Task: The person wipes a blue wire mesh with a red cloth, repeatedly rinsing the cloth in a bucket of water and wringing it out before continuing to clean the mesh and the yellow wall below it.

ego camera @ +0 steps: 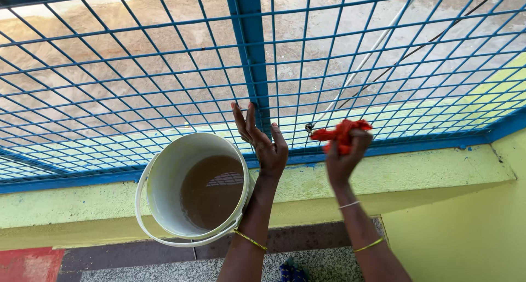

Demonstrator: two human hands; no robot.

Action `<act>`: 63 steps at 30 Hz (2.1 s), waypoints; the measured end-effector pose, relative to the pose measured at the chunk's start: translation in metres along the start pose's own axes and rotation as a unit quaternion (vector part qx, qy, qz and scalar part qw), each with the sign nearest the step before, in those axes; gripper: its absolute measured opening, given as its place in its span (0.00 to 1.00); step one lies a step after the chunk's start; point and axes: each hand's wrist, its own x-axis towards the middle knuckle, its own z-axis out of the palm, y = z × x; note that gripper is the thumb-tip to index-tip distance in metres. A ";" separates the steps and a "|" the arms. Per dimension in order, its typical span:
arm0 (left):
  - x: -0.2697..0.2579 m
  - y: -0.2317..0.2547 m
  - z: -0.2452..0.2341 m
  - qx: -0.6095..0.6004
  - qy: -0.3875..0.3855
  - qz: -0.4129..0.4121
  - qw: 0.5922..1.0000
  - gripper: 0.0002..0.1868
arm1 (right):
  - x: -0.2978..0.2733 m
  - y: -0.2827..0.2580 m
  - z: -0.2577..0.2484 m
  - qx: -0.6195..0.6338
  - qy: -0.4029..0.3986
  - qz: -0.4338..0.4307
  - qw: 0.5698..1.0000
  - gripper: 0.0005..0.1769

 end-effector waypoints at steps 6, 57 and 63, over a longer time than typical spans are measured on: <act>-0.003 -0.004 -0.009 -0.020 -0.028 -0.033 0.999 0.36 | -0.046 -0.087 0.054 0.112 -0.172 -0.103 0.973 0.19; -0.031 -0.063 0.027 0.251 -0.032 0.118 0.960 0.47 | -0.032 0.002 -0.029 0.026 -0.352 -0.189 0.916 0.21; -0.033 -0.076 0.026 0.244 -0.022 0.135 0.960 0.49 | -0.049 -0.014 0.024 0.063 -0.437 -0.188 0.877 0.14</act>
